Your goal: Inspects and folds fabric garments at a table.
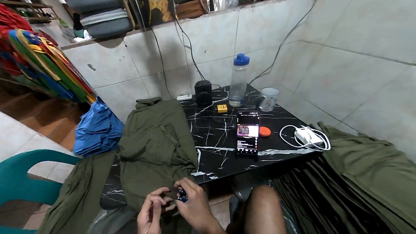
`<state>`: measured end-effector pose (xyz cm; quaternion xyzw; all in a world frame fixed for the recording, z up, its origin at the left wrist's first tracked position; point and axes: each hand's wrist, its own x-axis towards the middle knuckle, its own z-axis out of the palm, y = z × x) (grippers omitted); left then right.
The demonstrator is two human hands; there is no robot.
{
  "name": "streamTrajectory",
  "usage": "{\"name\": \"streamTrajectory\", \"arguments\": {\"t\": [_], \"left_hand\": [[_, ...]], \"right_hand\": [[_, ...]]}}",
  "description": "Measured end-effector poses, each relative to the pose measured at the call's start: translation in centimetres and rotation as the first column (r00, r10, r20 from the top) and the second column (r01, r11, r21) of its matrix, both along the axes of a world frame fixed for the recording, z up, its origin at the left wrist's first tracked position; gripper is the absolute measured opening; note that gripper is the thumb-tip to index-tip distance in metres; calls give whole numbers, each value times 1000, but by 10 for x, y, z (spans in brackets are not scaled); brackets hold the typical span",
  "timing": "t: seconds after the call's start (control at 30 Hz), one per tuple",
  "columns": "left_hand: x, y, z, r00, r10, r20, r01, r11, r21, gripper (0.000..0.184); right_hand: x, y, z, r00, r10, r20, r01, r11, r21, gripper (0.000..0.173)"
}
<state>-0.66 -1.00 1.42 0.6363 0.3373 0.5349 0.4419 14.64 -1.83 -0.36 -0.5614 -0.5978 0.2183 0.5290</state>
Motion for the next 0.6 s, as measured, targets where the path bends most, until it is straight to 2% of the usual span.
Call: {"name": "streamTrajectory", "arguments": {"t": [0.07, 0.13, 0.2, 0.27, 0.3, 0.33, 0.37, 0.4, 0.43, 0.47, 0.5, 0.53, 0.6], "left_hand": [[-7, 1, -1, 1000, -7, -10, 8, 999, 41, 27], [-14, -1, -3, 997, 19, -72, -10, 992, 127, 21], [-15, -8, 2, 991, 9, -131, 18, 978, 207, 17], [-12, -17, 7, 983, -44, -179, 94, 956, 280, 15], [-10, -19, 9, 975, -58, -214, 126, 940, 317, 16], [-8, -21, 10, 967, -60, -247, 145, 928, 343, 17], [-8, -21, 10, 959, -43, -281, 146, 922, 358, 18], [-8, -20, 10, 950, -4, -313, 124, 923, 365, 18], [-8, -17, 8, 934, 55, -352, 82, 927, 365, 17], [-7, -14, 5, 904, 120, -410, 37, 934, 355, 17], [-7, -11, 0, 853, 171, -492, 9, 940, 342, 23], [-6, -7, -4, 782, 195, -592, 7, 947, 320, 36], [-4, 2, -19, 650, 240, -721, 11, 946, 324, 57]], "right_hand": [[1, 3, 1, 998, -35, -42, 36, 999, 15, 26], [2, 5, 4, 995, -30, -98, 29, 999, -17, 25], [2, 5, 8, 994, 47, -102, -59, 992, -113, 22], [5, 8, 14, 984, 179, -22, -178, 949, -259, 21], [11, 11, 17, 971, 236, -31, -234, 923, -305, 20], [19, 13, 17, 957, 252, -146, -283, 921, -267, 16], [29, 14, 17, 888, 249, -388, -319, 939, -127, 14], [37, 13, 20, 691, 256, -676, -313, 949, 38, 12], [46, 11, 27, 420, 297, -858, -292, 939, 182, 14], [55, 9, 32, 272, 344, -899, -264, 925, 274, 13], [59, 9, 35, 280, 360, -890, -239, 924, 299, 12], [59, 9, 34, 397, 340, -853, -226, 937, 268, 14], [53, 13, 24, 743, 242, -624, -227, 968, 106, 18]]}}
